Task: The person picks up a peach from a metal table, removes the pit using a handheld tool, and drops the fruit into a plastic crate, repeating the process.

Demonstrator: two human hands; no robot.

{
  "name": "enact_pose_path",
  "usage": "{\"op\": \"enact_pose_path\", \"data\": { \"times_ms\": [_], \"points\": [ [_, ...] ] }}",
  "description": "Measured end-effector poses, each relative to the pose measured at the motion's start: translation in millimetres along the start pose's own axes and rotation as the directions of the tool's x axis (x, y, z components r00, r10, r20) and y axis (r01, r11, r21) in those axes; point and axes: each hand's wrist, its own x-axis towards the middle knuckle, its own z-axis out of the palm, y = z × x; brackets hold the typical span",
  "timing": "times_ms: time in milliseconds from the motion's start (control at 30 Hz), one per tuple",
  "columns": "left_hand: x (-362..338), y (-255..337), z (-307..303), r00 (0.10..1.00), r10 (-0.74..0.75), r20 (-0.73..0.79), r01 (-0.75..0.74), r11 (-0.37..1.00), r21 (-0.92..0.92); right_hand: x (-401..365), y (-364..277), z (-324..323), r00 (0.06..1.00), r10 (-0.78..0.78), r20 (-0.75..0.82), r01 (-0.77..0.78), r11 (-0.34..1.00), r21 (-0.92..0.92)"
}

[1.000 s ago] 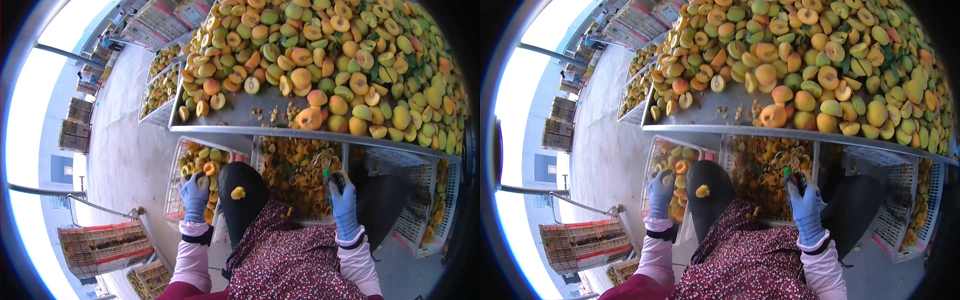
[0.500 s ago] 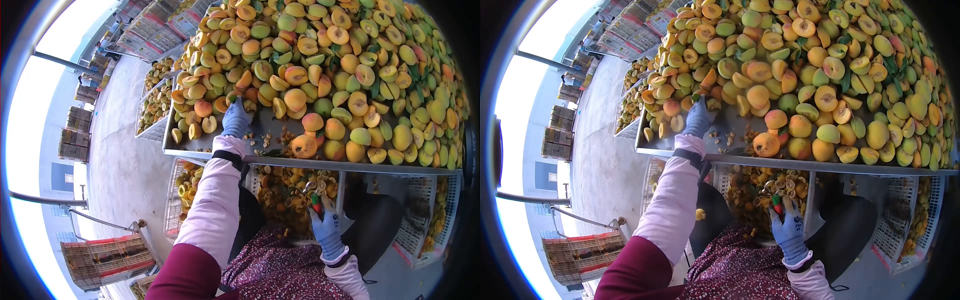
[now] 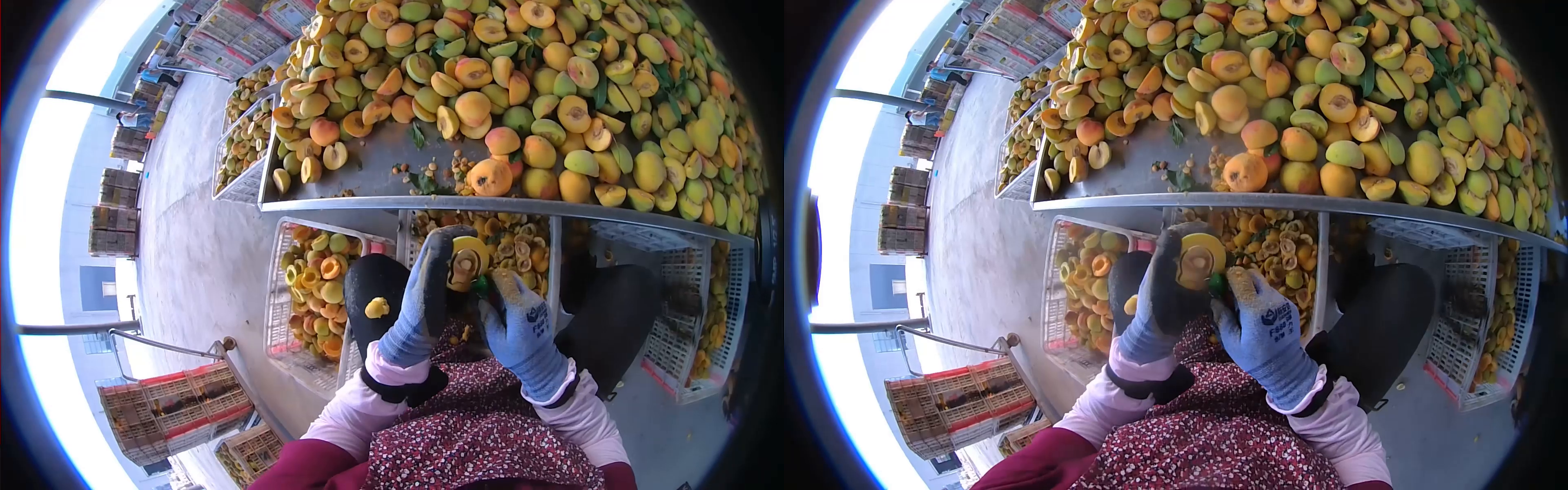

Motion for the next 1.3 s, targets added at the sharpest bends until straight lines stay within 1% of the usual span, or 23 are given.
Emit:
{"op": "enact_pose_path", "data": {
  "times_ms": [67,133,233,267,333,367,400,433,467,500,567,600,667,733,800,867,900,933,1000,1133,1200,1233,1300],
  "points": [
    [-7.9,0.2,-2.9,1.000,0.014,0.020,-0.014,1.000,0.002,-2.9,-7.8,-5.4,0.998,0.007,0.064,0.005,0.983,-0.182],
    [-16.6,-1.1,-4.8,0.999,0.018,0.036,-0.019,1.000,0.012,-11.3,-7.9,-5.7,0.996,-0.006,0.089,0.023,0.981,-0.192],
    [-23.7,-0.9,0.8,0.995,0.097,0.036,-0.103,0.961,0.256,-20.6,-6.0,-7.0,0.996,-0.013,0.092,0.024,0.993,-0.119],
    [-26.2,-1.8,3.8,0.995,0.096,0.039,-0.103,0.961,0.256,-24.3,-7.1,-7.2,0.998,-0.033,0.060,0.038,0.997,-0.074],
    [-29.7,-5.0,10.0,0.996,0.069,0.056,-0.069,0.998,0.003,-30.6,-6.7,-7.1,0.999,-0.048,0.027,0.048,0.998,-0.031],
    [-24.7,-14.3,5.3,0.827,0.516,0.224,-0.531,0.585,0.613,-33.1,-4.7,-6.1,0.999,-0.022,0.036,0.022,1.000,0.018],
    [-26.9,-21.9,6.0,0.827,0.515,0.225,-0.531,0.585,0.613,-35.6,-3.4,-5.1,0.999,0.002,0.046,-0.005,0.998,0.068],
    [-30.3,-28.0,9.5,0.930,0.364,0.057,-0.359,0.862,0.358,-38.7,-3.1,-4.9,0.999,0.003,0.045,-0.006,0.998,0.068],
    [-31.5,-28.5,12.6,0.988,0.147,-0.045,-0.145,0.989,0.029,-41.8,-3.0,-4.6,0.999,-0.037,0.010,0.037,0.998,0.045],
    [-31.8,-26.0,12.5,0.988,0.145,-0.044,-0.143,0.989,0.032,-45.4,-2.7,-3.8,0.997,-0.076,-0.025,0.076,0.997,0.021],
    [-32.3,-18.1,13.2,1.000,-0.012,0.008,0.013,0.990,-0.138,-52.9,1.1,2.2,0.998,-0.056,-0.043,0.058,0.996,0.060],
    [-33.4,-20.2,15.0,1.000,-0.014,0.008,0.015,0.990,-0.137,-54.8,1.9,4.3,0.997,-0.042,-0.058,0.048,0.994,0.097],
    [-35.1,-24.8,18.7,0.995,0.085,-0.058,-0.091,0.990,-0.104,-54.6,0.8,5.8,0.998,-0.025,-0.062,0.033,0.991,0.131],
    [-35.6,-23.2,18.0,0.993,0.107,-0.052,-0.110,0.992,-0.065,-52.6,-3.5,6.9,0.998,-0.006,-0.061,0.016,0.986,0.168],
    [-35.6,-20.3,20.0,0.991,0.129,-0.039,-0.130,0.991,-0.031,-45.9,-11.3,3.0,0.993,-0.066,-0.099,0.076,0.993,0.094],
    [-36.8,-15.2,22.3,0.991,0.099,-0.093,-0.111,0.985,-0.130,-45.9,-14.0,3.1,0.991,-0.080,-0.106,0.086,0.995,0.050],
    [-37.2,-18.8,19.7,0.976,0.211,-0.059,-0.213,0.977,-0.020,-45.8,-15.1,3.3,0.989,-0.092,-0.115,0.093,0.996,0.005],
    [-37.4,-17.8,19.9,0.976,0.210,-0.057,-0.211,0.977,-0.019,-45.1,-15.8,2.9,0.989,-0.090,-0.117,0.091,0.996,0.006],
    [-39.7,-15.4,21.4,0.961,0.273,-0.052,-0.274,0.962,-0.017,-44.9,-17.1,0.4,0.998,-0.029,-0.061,0.034,0.996,0.083],
    [-39.2,-11.2,18.3,0.953,0.301,-0.037,-0.297,0.951,0.089,-46.4,-16.5,-4.4,0.999,-0.046,0.027,0.040,0.979,0.198],
    [-38.7,-11.7,16.6,0.943,0.333,0.000,-0.331,0.937,0.111,-58.0,-7.6,3.4,0.972,-0.233,-0.017,0.232,0.971,-0.051],
    [-38.5,-12.8,17.1,0.943,0.334,-0.002,-0.331,0.937,0.112,-62.3,-5.1,6.4,0.972,-0.234,-0.017,0.233,0.971,-0.049],
    [-37.5,-16.7,19.6,0.925,0.379,-0.009,-0.369,0.906,0.208,-69.4,-0.6,12.2,0.997,-0.073,-0.025,0.076,0.984,0.159]
  ]
}}
